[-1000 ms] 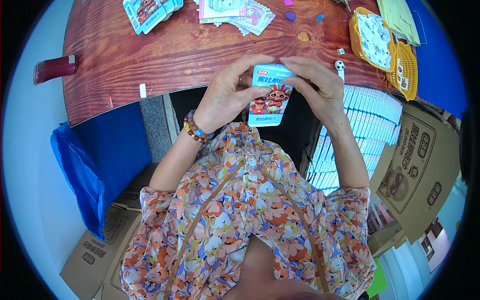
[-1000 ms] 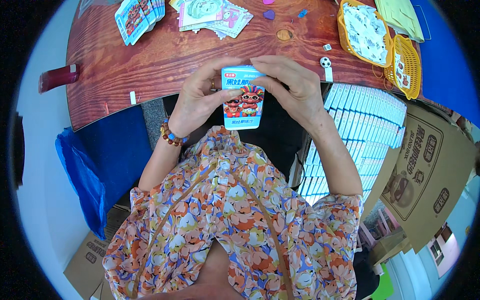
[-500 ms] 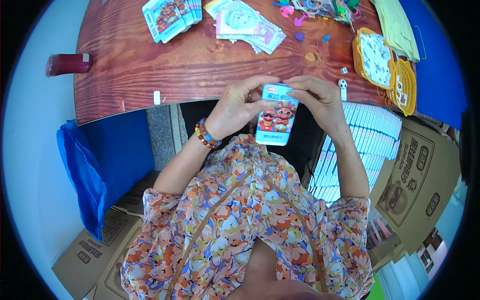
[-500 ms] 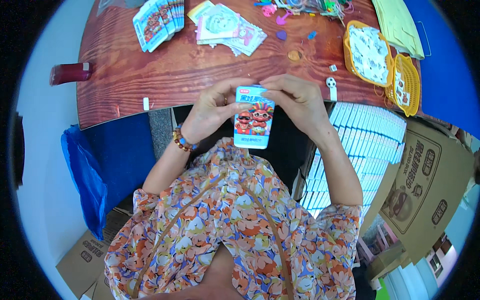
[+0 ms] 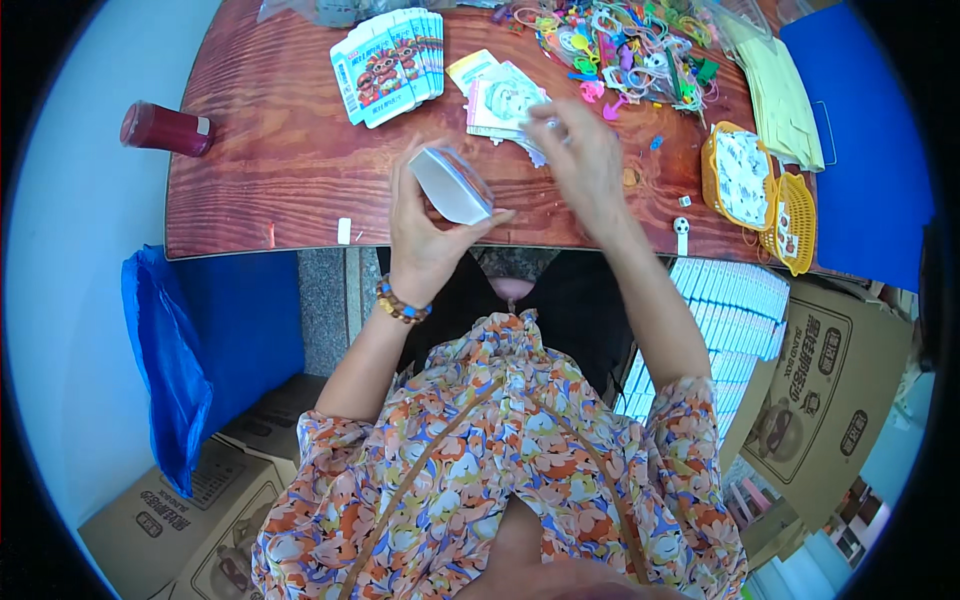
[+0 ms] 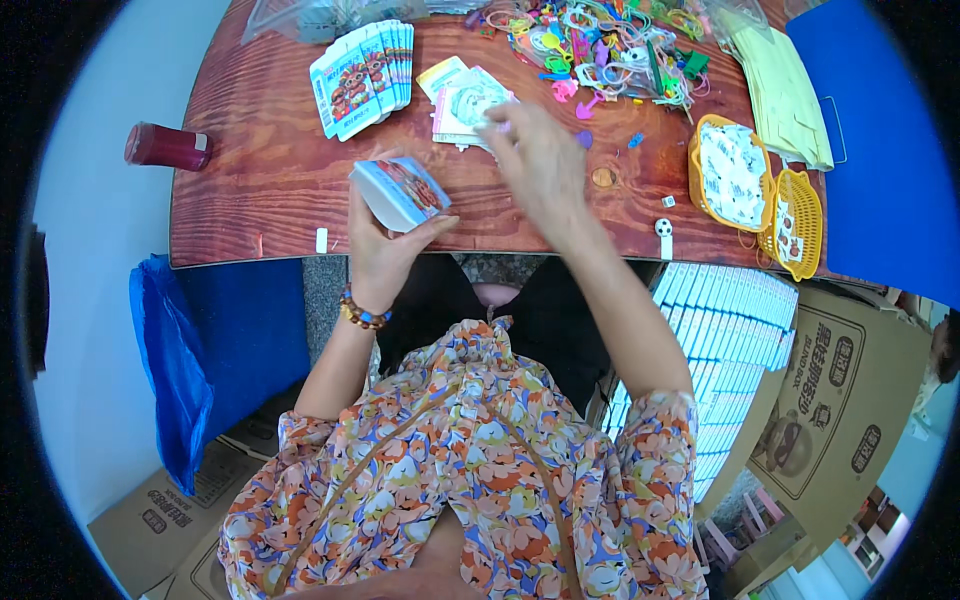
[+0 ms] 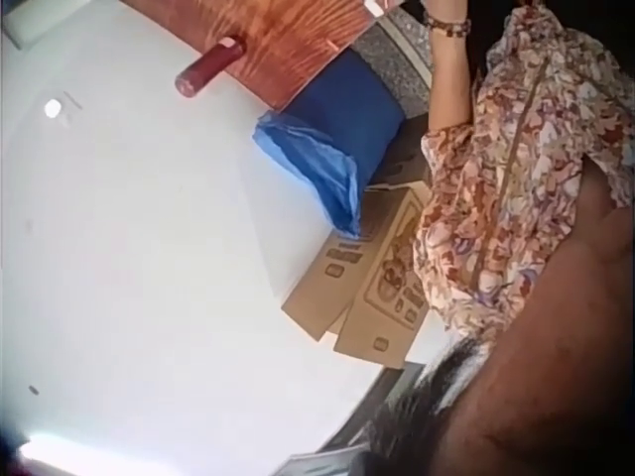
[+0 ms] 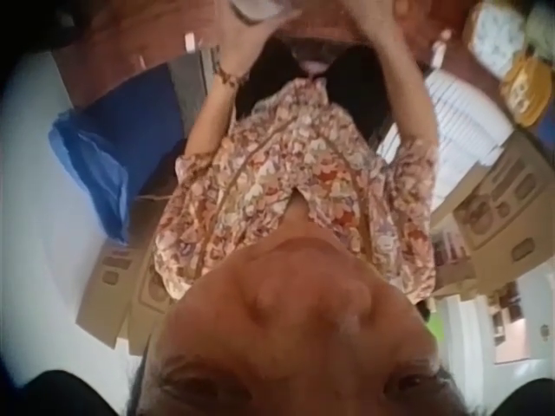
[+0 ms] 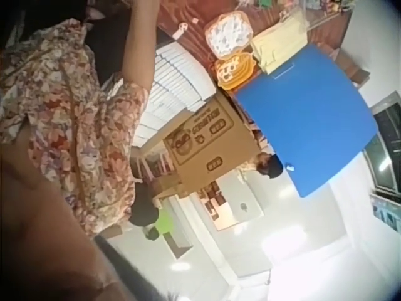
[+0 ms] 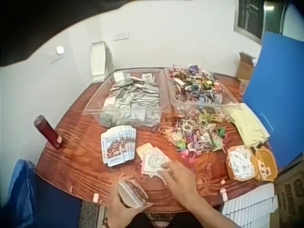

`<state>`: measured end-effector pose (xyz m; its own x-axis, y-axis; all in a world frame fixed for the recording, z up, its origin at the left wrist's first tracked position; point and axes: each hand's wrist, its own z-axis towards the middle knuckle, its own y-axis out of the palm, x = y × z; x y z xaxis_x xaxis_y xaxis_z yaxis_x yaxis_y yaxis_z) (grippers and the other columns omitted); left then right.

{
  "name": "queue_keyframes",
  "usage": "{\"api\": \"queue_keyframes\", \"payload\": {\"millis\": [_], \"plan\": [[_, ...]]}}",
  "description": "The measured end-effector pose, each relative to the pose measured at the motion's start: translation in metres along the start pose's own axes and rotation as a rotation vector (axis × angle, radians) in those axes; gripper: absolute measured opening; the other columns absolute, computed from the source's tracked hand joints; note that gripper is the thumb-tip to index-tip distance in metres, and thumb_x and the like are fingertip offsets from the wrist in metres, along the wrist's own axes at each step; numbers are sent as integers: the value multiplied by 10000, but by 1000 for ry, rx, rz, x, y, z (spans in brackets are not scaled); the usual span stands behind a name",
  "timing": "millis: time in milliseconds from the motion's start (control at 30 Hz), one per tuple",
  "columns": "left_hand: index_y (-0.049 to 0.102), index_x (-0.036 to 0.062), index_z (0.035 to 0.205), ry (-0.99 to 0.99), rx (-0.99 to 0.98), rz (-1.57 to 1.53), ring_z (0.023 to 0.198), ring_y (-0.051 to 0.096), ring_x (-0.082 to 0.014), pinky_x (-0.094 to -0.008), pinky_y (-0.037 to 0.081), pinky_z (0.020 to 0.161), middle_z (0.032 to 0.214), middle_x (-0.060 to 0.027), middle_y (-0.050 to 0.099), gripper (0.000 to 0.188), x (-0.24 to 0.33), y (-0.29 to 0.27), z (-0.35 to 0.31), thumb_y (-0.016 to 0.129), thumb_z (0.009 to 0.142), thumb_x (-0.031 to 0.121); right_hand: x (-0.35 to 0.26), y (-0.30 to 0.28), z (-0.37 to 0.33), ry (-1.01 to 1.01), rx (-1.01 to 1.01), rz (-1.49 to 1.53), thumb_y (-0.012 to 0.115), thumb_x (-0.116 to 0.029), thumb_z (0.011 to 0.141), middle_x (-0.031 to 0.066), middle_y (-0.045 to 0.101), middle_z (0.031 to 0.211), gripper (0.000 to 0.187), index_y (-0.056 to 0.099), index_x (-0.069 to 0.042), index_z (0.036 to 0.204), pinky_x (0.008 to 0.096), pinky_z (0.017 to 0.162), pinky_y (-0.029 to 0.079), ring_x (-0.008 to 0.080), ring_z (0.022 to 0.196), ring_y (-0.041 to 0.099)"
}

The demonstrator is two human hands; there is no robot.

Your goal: Packaging small collectible cards and stickers into individual product boxes.

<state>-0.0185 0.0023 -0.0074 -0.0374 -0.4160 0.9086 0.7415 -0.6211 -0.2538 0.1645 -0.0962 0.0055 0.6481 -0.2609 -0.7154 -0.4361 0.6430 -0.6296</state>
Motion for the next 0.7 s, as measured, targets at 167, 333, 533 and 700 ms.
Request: {"api": "queue_keyframes", "payload": {"millis": [167, 333, 533, 700], "plan": [[418, 8, 1367, -282, -133, -169, 1100, 606, -188, -328, 579, 823, 1250, -102, 507, 866, 8, -3, -11, 922, 683, 175, 23, 3, 40, 11, -193, -519, 767, -468, 768, 155, 627, 1144, 574, 641, -59, 1149, 463, 783, 510, 329, 1022, 648], [366, 19, 1390, -343, -93, -159, 1042, 641, -206, -333, 594, 794, 1230, -134, 540, 896, 5, -6, -11, 913, 697, 174, 26, 7, 40, 113, -145, -350, 791, -372, 777, 116, 665, 977, 467, 646, -42, 1074, 416, 756, 515, 280, 913, 669], [371, 17, 1364, -315, -148, 36, 1023, 642, -232, -347, 569, 807, 1212, -165, 562, 863, 2, -4, -6, 902, 711, 208, 57, 1, 38, 350, -77, 162, 739, -138, 871, 5, 652, 792, 174, 663, -16, 969, 224, 605, 449, 62, 677, 560], [425, 13, 1350, -189, -133, 98, 1094, 607, -282, -381, 544, 874, 1178, -155, 580, 837, 3, 2, 2, 898, 687, 205, 48, -36, 26, 405, -10, 619, 709, -139, 905, -13, 642, 711, 83, 690, -58, 908, 180, 505, 349, 21, 606, 541]]}}
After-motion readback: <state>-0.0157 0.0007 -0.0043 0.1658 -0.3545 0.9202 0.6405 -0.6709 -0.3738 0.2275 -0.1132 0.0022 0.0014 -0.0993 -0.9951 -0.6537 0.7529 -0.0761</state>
